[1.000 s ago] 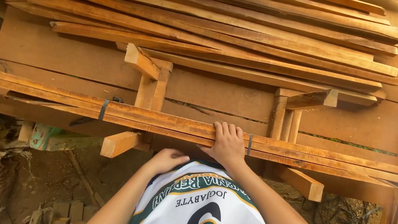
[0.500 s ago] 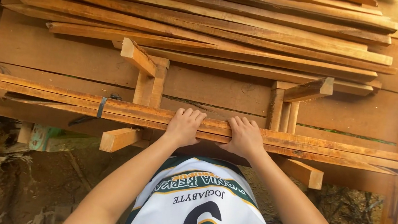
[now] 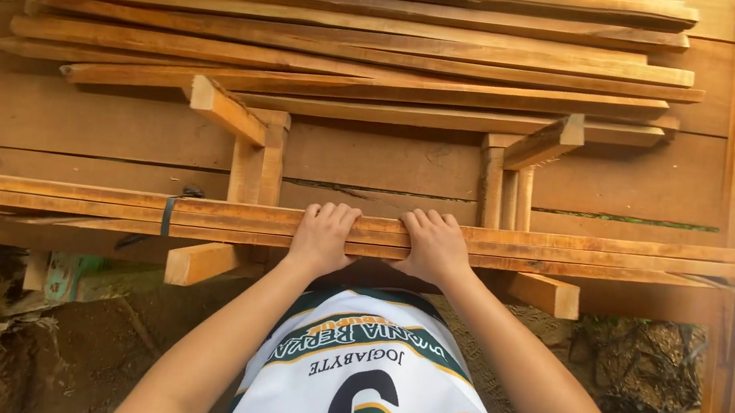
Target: The person arranges thin wooden planks on a wooden workbench and secures them into bundles using black plastic ties. They wrap the ties around the stacks of wood and tighten them by hand to hold the planks together.
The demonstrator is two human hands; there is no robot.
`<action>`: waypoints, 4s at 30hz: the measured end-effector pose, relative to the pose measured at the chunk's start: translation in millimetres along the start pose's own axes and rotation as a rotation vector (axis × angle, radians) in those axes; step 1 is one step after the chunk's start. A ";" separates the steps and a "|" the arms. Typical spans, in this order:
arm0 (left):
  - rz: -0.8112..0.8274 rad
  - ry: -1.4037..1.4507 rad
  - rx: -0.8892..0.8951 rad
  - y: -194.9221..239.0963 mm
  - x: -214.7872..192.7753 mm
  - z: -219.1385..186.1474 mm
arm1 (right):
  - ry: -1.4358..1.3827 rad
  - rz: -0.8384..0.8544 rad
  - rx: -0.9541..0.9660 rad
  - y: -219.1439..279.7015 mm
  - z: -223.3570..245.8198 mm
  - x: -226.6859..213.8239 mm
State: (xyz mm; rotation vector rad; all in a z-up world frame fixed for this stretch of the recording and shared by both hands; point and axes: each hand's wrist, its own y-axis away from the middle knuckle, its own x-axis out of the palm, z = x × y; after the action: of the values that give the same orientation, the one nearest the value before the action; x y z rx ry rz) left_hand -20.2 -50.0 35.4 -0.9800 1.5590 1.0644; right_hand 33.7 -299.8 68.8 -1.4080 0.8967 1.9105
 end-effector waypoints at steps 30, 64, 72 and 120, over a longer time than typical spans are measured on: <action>0.931 0.622 -0.039 -187.5 49.2 -134.7 | -2.159 -0.320 1.388 43.8 -19.7 -116.9; -0.125 1.081 -0.378 42.5 -75.6 2.2 | -1.049 -0.059 0.611 27.3 26.1 -83.7; 0.045 2.139 -1.203 81.4 -92.2 3.0 | -0.360 0.739 0.080 -108.8 96.0 -67.8; -0.377 2.443 -1.249 32.5 -9.6 -3.0 | -0.018 0.094 0.025 -56.7 48.5 -9.4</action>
State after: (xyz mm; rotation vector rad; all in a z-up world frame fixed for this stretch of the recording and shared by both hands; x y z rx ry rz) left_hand -49.7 -42.5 50.7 -4.0897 1.5808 -0.2667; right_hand 53.5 -227.9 78.4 -1.3534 0.9907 1.9708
